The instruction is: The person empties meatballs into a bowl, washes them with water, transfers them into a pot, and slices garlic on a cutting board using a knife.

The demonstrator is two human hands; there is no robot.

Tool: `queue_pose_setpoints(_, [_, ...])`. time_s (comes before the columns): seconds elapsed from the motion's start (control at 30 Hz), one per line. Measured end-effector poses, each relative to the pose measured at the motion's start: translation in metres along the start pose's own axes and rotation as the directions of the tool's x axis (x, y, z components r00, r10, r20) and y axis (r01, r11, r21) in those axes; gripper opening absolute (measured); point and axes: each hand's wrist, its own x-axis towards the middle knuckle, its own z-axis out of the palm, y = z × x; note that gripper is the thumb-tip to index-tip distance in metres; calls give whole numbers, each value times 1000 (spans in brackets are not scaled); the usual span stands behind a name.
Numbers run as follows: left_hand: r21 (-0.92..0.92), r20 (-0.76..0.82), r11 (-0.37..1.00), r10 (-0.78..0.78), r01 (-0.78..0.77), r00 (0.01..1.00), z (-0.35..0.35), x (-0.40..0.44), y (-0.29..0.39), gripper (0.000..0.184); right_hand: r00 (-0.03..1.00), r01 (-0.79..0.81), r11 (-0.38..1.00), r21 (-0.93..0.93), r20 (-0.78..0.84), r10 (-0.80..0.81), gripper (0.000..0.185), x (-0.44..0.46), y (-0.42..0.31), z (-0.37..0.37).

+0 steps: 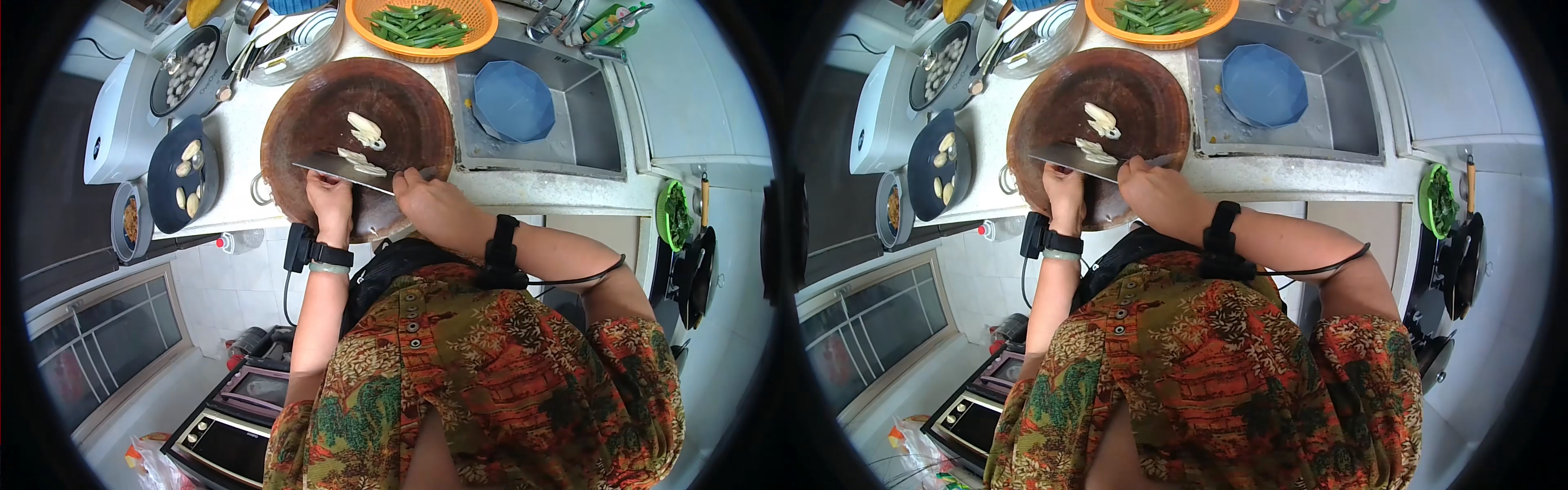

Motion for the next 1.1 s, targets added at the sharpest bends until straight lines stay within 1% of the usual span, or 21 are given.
queue_pose_setpoints(0.07, [32,4,999,0,0,1000,-2,-1,-2,29,1000,19,999,26,-21,-18,25,1,1,-1])
queue_pose_setpoints(0.13, [65,0,998,-3,3,1000,-4,-4,-2,30,1000,-19,1000,-5,16,19,22,5,-3,-3])
queue_pose_setpoints(0.23, [99,-12,995,1,0,1000,0,-6,4,32,999,-48,999,-2,6,48,19,18,3,18])
queue_pose_setpoints(0.27, [-13,-19,999,-47,47,999,3,-6,5,32,999,-46,999,-2,5,46,19,23,5,20])
queue_pose_setpoints(0.3, [-125,-20,988,-92,89,996,4,-6,6,32,999,-33,999,24,-20,34,15,28,7,21])
queue_pose_setpoints(0.33, [-125,-18,989,-85,82,996,6,-6,8,32,999,-19,999,49,-47,22,11,32,9,20])
queue_pose_setpoints(0.4, [-155,-28,984,-96,91,995,8,-6,9,33,998,-14,998,62,-66,18,11,38,16,18])
queue_pose_setpoints(0.47, [-148,-26,984,-100,95,995,8,-6,11,34,996,-16,997,76,-83,23,11,36,16,13])
queue_pose_setpoints(0.53, [-147,-38,983,-112,106,993,8,-6,9,34,997,-73,994,84,10,72,20,25,11,4])
queue_pose_setpoints(0.57, [-141,-47,984,-112,105,993,6,-5,5,34,997,-72,994,84,13,71,20,16,6,0])
queue_pose_setpoints(0.63, [-137,-56,985,-113,105,992,5,-1,1,33,999,-12,998,54,47,10,25,2,0,-8])
queue_pose_setpoints(0.7, [29,-75,999,-29,31,997,5,2,0,31,998,-16,1000,27,67,14,26,-2,-1,-6])
queue_pose_setpoints(0.73, [29,-74,999,-30,32,997,5,1,0,31,996,-19,1000,0,84,19,26,-3,-1,-5])
queue_pose_setpoints(0.8, [49,-113,999,4,1,994,7,-1,4,30,997,-27,1000,11,67,26,26,-3,-4,-6])
queue_pose_setpoints(0.87, [33,-97,999,2,2,995,7,-1,3,30,998,-37,999,22,51,35,25,-3,-4,-4])
queue_pose_setpoints(0.93, [17,-84,1000,-1,3,996,4,0,1,30,998,26,1000,8,-61,-26,9,-2,-1,2])
queue_pose_setpoints(1.0, [38,-31,999,-7,8,999,1,2,-3,32,999,13,1000,17,-38,-12,10,3,-1,3])
queue_pose_setpoints(1.03, [39,-30,999,-7,8,1000,1,2,-5,32,1000,0,1000,24,-16,0,11,6,-1,3])
queue_pose_setpoints(1.1, [-40,-56,996,-78,76,995,3,1,-2,32,1000,-16,999,38,1,16,14,17,1,6])
